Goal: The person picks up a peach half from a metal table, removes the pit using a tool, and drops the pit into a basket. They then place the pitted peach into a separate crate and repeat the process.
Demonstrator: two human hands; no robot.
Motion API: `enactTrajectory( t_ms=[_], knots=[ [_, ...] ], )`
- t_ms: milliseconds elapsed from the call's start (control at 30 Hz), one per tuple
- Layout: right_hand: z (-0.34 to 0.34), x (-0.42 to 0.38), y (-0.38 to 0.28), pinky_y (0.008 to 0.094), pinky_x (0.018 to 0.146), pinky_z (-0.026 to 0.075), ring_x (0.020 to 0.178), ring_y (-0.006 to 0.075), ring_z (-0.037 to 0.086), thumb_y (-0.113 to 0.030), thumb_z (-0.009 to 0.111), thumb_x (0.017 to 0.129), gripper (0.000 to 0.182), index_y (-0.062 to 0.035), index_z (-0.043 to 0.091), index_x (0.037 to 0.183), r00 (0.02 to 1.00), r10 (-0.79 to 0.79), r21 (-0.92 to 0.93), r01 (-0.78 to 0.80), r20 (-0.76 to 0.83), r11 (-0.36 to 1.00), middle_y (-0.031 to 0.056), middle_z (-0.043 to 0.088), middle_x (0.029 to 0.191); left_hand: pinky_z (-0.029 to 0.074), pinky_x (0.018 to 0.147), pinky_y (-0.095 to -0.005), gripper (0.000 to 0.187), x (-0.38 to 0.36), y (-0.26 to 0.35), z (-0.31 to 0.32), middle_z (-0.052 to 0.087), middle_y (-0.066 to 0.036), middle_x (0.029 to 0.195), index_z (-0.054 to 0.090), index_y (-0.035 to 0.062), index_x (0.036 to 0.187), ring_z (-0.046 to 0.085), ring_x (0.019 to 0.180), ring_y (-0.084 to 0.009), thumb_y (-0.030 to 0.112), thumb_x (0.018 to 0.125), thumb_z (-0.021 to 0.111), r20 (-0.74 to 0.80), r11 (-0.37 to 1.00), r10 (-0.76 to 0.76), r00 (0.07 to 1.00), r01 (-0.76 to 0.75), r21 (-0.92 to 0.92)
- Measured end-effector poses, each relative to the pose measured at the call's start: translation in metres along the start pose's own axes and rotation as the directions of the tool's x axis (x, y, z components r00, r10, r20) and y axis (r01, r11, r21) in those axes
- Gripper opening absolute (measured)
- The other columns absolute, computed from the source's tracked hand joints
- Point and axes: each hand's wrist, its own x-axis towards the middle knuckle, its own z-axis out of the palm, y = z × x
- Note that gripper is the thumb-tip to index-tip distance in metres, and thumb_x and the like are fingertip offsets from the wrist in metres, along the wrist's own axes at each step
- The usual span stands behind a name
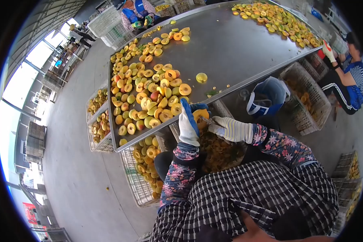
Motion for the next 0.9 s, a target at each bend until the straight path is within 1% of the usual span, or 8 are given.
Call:
enactTrajectory(
  t_ms=[133,233,267,333,567,733,800,900],
  knots=[
    [0.01,-0.003,0.002,0.0214,0.037,0.037,0.042,0.0066,0.047,-0.041,0.05,0.103,0.034,-0.0082,0.051,0.109,0.984,0.176,0.49,-0.15,-0.008,0.859,-0.001,0.051,0.066,0.05,0.091,-0.0316,0.061,-0.002,-0.028,0.009,0.067,-0.012,0.107,0.064,-0.0044,0.107,0.063,0.097,-0.0181,0.048,0.107,0.034,-0.088,0.88,0.464,0.882,-0.447,0.159],
    [0.013,0.002,0.013,0.0248,0.038,0.04,0.043,0.0107,0.049,-0.044,0.051,0.102,0.036,-0.0087,0.053,0.111,0.994,0.095,0.298,-0.077,-0.045,0.951,0.0001,0.053,0.069,0.052,0.086,-0.0313,0.063,-0.002,-0.028,0.004,0.068,-0.013,0.103,0.064,-0.0051,0.107,0.064,0.091,-0.019,0.051,0.106,0.034,-0.106,0.895,0.443,0.89,-0.432,0.114],
    [0.009,0.008,0.028,0.0258,0.062,0.05,0.068,0.0107,0.057,-0.037,0.05,0.104,0.03,-0.0071,0.054,0.108,0.988,-0.128,-0.067,0.122,-0.089,0.99,0.0003,0.058,0.081,0.052,0.084,-0.0311,0.065,-0.003,-0.026,0.002,0.069,-0.014,0.1,0.065,-0.0052,0.104,0.065,0.088,-0.0191,0.052,0.106,0.034,-0.088,0.923,0.379,0.921,-0.369,0.11],
    [0.009,0.012,0.039,0.0273,0.071,0.05,0.077,0.0118,0.057,-0.035,0.049,0.105,0.028,-0.0071,0.055,0.107,0.959,-0.272,-0.096,0.264,-0.08,0.96,0.0006,0.058,0.086,0.053,0.079,-0.0308,0.068,-0.007,-0.011,0.001,0.07,-0.014,0.093,0.067,-0.0055,0.1,0.066,0.082,-0.0194,0.054,0.105,0.035,-0.053,0.965,0.248,0.967,-0.242,0.102],
    [-0.008,-0.003,-0.001,0.0277,0.048,0.044,0.05,0.0101,0.05,-0.047,0.052,0.101,0.035,-0.0116,0.053,0.101,0.924,0.33,0.126,-0.357,0.193,0.926,-0.0014,0.05,0.066,0.054,0.068,-0.0309,0.081,0.008,-0.006,-0.02,0.069,-0.014,0.076,0.069,-0.0061,0.089,0.066,0.068,-0.0216,0.067,0.099,0.035,0.091,0.961,-0.051,0.995,0.025,0.275],
    [0.004,0.0,0.022,0.0271,0.043,0.04,0.044,0.0102,0.046,-0.048,0.052,0.101,0.033,-0.0145,0.054,0.103,0.927,0.29,0.521,-0.373,0.237,0.767,-0.0026,0.046,0.061,0.054,0.067,-0.0288,0.079,0.015,-0.025,-0.019,0.07,-0.013,0.077,0.07,-0.0057,0.085,0.067,0.069,-0.0198,0.065,0.099,0.039,0.006,0.924,0.149,0.989,-0.142,0.354],
    [0.012,0.002,0.034,0.0276,0.044,0.041,0.044,0.0111,0.048,-0.047,0.051,0.101,0.037,-0.0128,0.055,0.115,1.0,-0.004,0.094,0.003,0.007,0.996,-0.0016,0.049,0.062,0.053,0.067,-0.0289,0.077,0.016,-0.022,-0.022,0.07,-0.012,0.075,0.071,-0.0053,0.081,0.066,0.068,-0.0181,0.064,0.099,0.041,0.05,0.952,-0.004,0.999,-0.011,0.307],
    [0.007,0.005,0.05,0.0266,0.043,0.041,0.044,0.012,0.049,-0.045,0.049,0.103,0.045,-0.0099,0.052,0.131,0.999,0.04,-0.157,-0.034,0.037,0.987,0.0002,0.052,0.063,0.054,0.069,-0.0295,0.077,0.015,-0.024,-0.021,0.071,-0.012,0.075,0.072,-0.0048,0.079,0.067,0.069,-0.0188,0.065,0.097,0.044,0.087,0.946,-0.129,0.988,0.097,0.308]
  ],
)
